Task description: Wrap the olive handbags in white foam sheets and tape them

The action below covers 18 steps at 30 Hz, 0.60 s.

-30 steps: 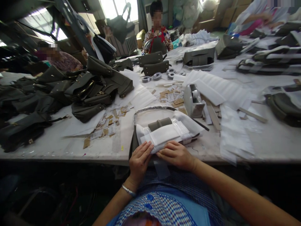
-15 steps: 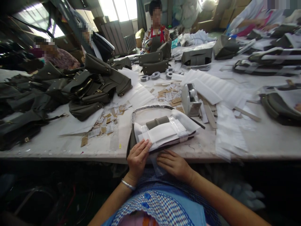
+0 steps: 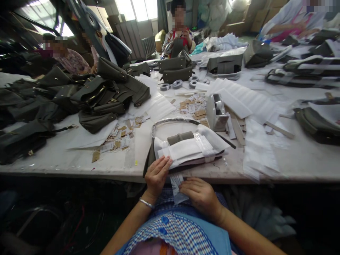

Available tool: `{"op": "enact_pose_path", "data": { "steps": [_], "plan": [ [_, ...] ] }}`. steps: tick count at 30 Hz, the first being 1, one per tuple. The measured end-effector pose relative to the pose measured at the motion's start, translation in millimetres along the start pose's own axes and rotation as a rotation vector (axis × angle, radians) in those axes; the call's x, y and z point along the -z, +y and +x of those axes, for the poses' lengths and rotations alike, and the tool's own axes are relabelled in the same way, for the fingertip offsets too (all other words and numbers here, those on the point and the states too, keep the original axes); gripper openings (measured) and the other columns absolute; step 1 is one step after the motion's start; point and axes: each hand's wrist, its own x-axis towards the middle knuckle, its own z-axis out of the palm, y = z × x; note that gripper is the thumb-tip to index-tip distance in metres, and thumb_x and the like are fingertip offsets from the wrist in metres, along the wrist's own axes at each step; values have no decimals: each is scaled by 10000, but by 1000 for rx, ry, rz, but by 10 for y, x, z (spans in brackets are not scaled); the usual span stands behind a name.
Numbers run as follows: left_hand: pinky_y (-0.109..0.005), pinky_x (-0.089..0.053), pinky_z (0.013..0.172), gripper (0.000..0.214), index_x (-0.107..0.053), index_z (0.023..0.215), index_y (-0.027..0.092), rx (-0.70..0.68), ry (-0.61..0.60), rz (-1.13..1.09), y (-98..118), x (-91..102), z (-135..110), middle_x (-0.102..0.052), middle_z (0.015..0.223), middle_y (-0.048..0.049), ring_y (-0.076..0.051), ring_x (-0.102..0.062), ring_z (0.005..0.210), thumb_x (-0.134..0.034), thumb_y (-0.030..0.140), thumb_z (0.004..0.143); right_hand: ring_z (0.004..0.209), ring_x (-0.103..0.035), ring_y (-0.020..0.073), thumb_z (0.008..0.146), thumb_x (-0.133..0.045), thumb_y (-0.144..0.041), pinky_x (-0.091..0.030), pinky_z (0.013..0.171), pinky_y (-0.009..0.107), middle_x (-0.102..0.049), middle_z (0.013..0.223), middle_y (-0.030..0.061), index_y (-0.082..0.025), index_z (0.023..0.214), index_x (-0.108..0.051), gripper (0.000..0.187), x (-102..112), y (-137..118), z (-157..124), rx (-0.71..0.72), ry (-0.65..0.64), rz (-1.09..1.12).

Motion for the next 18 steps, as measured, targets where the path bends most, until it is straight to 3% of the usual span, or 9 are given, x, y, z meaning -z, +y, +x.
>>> {"op": "enact_pose_path", "data": {
  "steps": [3,8,11,16,18],
  "plan": [
    [-392,-512,1020,427,-581,1341,275,5,-8,-10,-2,-13,-16,-680,1271,-29,-219,-594,1233,-581,112,946,926,-723,148,971,-414,-113,-553,925,312,-768,1001,43,-213,1075,-694,315,127,0,163,19,-27,7],
    [-402,-501,1013,406,-608,1314,265,24,5,12,26,-14,-25,-688,1230,-48,-235,-591,1202,-599,122,934,902,-722,131,944,-553,-121,-499,978,320,-770,993,4,-238,1042,-697,211,284,130,623,-1,-15,-25],
    [-394,-513,979,343,-644,1263,269,63,17,19,67,13,8,-691,1127,-60,-225,-615,1107,-584,153,946,886,-720,130,950,-571,-150,-484,977,331,-769,973,-18,-257,1019,-705,185,258,250,845,-78,-26,-23],
    [-369,-541,918,171,-704,1010,203,128,27,-29,92,54,72,-678,1010,-70,-213,-621,996,-547,157,958,912,-710,171,900,-651,-185,-497,928,349,-769,900,-15,-245,876,-730,102,119,404,1039,-171,-46,-69],
    [-363,-549,901,180,-687,1044,194,135,36,-47,79,56,71,-678,1004,-77,-212,-623,981,-528,163,966,920,-701,186,856,-716,-214,-506,894,349,-766,896,-9,-234,835,-729,31,89,432,1085,-228,-78,-95]
  ]
}}
